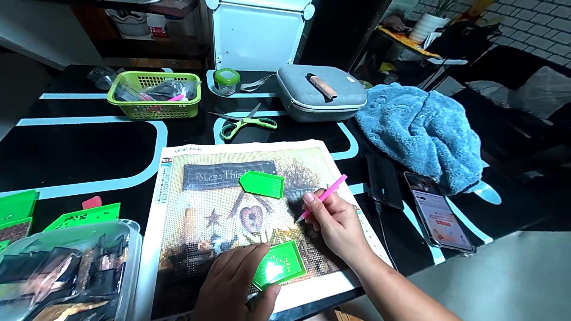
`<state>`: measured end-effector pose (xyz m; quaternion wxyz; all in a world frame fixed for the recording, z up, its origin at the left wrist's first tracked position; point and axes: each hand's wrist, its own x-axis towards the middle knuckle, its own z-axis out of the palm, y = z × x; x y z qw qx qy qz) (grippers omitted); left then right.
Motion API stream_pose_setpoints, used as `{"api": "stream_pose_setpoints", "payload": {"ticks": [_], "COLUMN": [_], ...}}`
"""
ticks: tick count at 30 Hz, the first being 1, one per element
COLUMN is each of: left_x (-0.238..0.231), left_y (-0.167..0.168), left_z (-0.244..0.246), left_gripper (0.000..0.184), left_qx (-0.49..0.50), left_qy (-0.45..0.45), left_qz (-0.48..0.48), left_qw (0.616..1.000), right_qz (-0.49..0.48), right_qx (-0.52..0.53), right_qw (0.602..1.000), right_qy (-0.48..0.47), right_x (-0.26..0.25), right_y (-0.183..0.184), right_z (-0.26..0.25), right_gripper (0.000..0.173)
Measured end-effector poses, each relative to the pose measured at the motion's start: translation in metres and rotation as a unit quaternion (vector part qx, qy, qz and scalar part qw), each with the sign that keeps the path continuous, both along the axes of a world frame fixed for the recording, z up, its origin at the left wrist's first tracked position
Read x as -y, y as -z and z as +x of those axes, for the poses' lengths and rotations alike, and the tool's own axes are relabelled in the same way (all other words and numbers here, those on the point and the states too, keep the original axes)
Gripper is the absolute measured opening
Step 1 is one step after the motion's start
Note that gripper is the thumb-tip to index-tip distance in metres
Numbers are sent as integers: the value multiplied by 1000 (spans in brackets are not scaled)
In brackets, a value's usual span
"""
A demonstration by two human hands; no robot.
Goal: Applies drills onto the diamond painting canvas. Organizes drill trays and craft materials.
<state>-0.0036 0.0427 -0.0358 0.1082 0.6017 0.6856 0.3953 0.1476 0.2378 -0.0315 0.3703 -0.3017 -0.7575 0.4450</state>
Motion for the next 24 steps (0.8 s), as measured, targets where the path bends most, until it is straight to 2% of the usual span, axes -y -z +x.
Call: {"api": "stream_pose_setpoints", "payload": {"ticks": [14, 24], "left_x": [1, 1], "left_y": [1, 1], "left_z": [0, 1], "left_gripper": [45, 46], "left_qx": [-6, 0], "left_qy": [0, -5], "left_qz": [-3, -2], "left_qw": [1000, 1000], "right_qz": [35, 144], "right_qx": [10, 18], "right_qw": [999, 989], "right_qy": [-19, -24], "right_x": [1, 0], "right_y": [4, 9], "right_z": [2, 2], "right_gripper": [26, 28]}}
